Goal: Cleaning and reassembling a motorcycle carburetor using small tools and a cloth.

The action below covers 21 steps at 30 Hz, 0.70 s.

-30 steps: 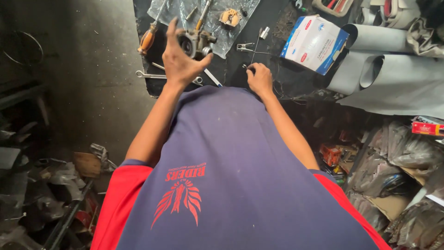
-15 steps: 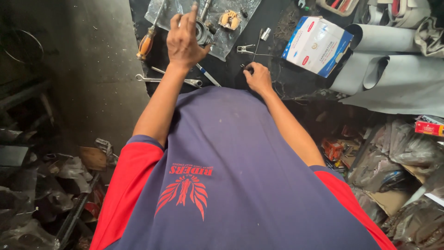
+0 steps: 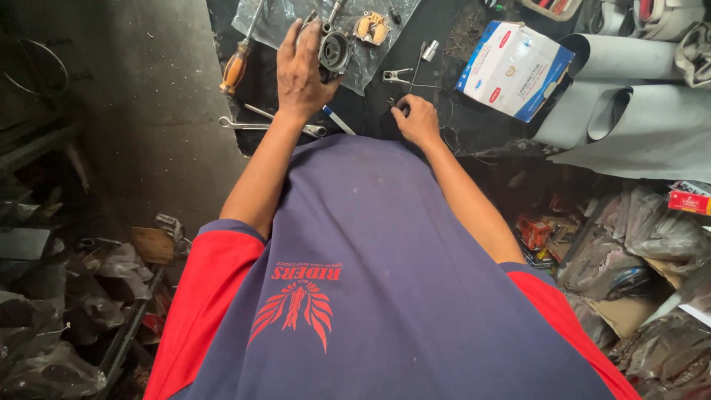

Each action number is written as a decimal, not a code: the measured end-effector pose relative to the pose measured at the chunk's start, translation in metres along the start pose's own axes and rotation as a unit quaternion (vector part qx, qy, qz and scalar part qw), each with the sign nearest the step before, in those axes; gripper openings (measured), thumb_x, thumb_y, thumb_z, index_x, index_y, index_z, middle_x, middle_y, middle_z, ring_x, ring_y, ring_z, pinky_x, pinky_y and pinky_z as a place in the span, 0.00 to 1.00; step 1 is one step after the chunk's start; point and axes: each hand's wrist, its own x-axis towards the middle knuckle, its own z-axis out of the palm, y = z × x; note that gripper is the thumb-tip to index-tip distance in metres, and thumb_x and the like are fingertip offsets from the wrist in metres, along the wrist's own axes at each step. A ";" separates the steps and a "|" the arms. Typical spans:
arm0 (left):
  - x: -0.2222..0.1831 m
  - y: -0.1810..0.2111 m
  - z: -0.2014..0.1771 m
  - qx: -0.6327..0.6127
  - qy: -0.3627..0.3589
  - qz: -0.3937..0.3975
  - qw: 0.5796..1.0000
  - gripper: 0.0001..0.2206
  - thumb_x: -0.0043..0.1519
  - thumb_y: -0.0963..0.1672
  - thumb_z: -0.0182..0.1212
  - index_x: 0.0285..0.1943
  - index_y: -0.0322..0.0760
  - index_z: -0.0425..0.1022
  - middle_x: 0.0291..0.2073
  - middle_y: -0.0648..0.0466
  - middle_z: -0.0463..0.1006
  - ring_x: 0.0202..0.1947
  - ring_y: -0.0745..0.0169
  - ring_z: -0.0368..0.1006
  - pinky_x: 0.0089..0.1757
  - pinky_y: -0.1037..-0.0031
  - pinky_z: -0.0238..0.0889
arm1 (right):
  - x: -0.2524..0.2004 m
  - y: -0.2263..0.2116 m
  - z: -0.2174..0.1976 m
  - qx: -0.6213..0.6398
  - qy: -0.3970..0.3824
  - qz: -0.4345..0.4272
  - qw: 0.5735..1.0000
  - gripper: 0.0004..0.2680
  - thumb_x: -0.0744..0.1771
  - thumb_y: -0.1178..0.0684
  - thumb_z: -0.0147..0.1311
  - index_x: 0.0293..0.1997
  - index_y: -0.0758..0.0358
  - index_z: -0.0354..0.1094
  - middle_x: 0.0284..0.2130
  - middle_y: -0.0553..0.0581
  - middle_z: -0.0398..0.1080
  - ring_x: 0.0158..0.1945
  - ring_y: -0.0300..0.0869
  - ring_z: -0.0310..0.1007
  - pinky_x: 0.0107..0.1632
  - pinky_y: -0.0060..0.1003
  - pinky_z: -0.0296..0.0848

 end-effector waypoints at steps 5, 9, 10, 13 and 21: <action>-0.014 0.001 -0.010 -0.023 -0.021 -0.011 0.999 0.55 0.47 0.47 0.87 0.79 0.36 0.47 0.73 0.43 0.59 0.75 0.39 0.52 0.68 0.55 0.50 | 0.000 0.005 0.003 -0.002 0.003 -0.010 1.000 0.08 0.64 0.50 0.63 0.39 0.64 0.75 0.35 0.60 0.77 0.37 0.51 0.78 0.43 0.46 0.74; -0.029 0.002 -0.022 -0.027 -0.047 -0.058 0.997 0.55 0.47 0.50 0.87 0.78 0.35 0.48 0.75 0.42 0.55 0.75 0.38 0.50 0.69 0.54 0.49 | -0.005 0.007 0.004 0.009 0.016 -0.026 0.999 0.07 0.65 0.52 0.63 0.39 0.64 0.76 0.34 0.60 0.77 0.36 0.51 0.77 0.42 0.45 0.74; -0.034 0.002 -0.026 -0.026 -0.047 -0.058 0.997 0.55 0.47 0.50 0.87 0.78 0.35 0.48 0.75 0.42 0.55 0.75 0.38 0.50 0.69 0.54 0.49 | -0.007 0.005 0.003 0.009 0.016 -0.027 0.999 0.07 0.65 0.52 0.63 0.39 0.64 0.76 0.34 0.60 0.77 0.36 0.51 0.77 0.42 0.45 0.74; -0.045 0.004 -0.038 -0.032 -0.043 -0.076 0.996 0.55 0.49 0.51 0.86 0.79 0.34 0.47 0.74 0.41 0.54 0.75 0.37 0.50 0.69 0.53 0.48 | -0.012 -0.001 0.002 0.038 0.057 -0.031 0.997 0.05 0.65 0.54 0.61 0.41 0.63 0.76 0.35 0.59 0.77 0.34 0.48 0.77 0.40 0.42 0.74; -0.035 -0.018 -0.034 -0.065 0.069 -0.165 0.982 0.43 0.64 0.46 0.76 0.81 0.36 0.45 0.76 0.39 0.54 0.76 0.39 0.53 0.72 0.59 0.51 | -0.010 -0.030 -0.013 0.119 0.048 0.005 0.992 0.07 0.65 0.55 0.61 0.46 0.62 0.76 0.37 0.56 0.78 0.34 0.40 0.76 0.41 0.37 0.75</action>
